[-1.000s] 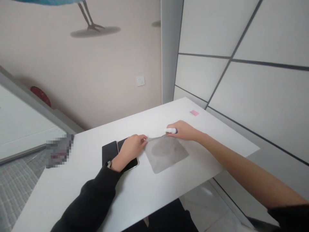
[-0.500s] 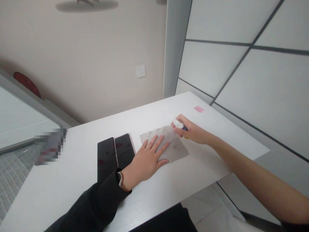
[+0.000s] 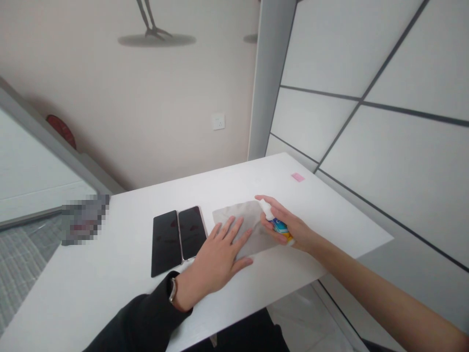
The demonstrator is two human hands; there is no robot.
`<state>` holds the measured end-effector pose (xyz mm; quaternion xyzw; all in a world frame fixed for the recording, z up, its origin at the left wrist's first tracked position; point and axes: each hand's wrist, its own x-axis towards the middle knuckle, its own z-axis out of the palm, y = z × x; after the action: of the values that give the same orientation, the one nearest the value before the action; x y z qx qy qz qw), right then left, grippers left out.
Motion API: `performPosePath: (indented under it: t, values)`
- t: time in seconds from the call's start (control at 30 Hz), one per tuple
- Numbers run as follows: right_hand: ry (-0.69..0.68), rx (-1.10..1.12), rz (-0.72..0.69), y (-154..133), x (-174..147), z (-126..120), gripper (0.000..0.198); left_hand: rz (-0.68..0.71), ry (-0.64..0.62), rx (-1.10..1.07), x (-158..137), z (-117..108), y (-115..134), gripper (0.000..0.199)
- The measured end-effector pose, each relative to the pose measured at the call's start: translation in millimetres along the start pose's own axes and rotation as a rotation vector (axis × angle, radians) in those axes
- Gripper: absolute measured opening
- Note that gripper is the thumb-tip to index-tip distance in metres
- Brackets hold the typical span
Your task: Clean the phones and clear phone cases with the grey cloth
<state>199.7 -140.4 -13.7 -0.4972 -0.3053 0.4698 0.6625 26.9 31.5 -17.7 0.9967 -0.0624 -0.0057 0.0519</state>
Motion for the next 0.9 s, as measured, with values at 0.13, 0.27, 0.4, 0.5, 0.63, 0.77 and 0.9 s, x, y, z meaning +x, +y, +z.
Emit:
performPosePath:
  t: [0.13,0.27,0.4,0.5,0.63,0.77,0.9]
  values:
    - [-0.013,-0.036,0.009,2,1,2,0.053,0.017,0.008,-0.029,-7,-8,-9,0.058]
    - [0.023,-0.23,-0.073,2,3,-2,0.054,-0.048,0.037,-0.073,-10,-18,-16,0.052]
    - [0.032,-0.425,-0.117,-3,5,-7,0.058,-0.118,0.098,-0.139,-15,-22,-32,0.042]
    - [0.084,-0.545,-0.099,-6,6,-7,0.057,-0.182,0.196,-0.189,-22,-24,-48,0.037]
    - [0.026,-0.334,-0.016,-5,9,0,0.05,-0.243,0.318,-0.252,-33,-29,-61,0.035]
    - [-0.061,-0.133,0.041,2,10,5,0.051,-0.297,0.355,-0.29,-45,-35,-71,0.037]
    - [-0.05,-0.335,-0.01,6,10,3,0.058,-0.362,0.383,-0.312,-57,-39,-82,0.037]
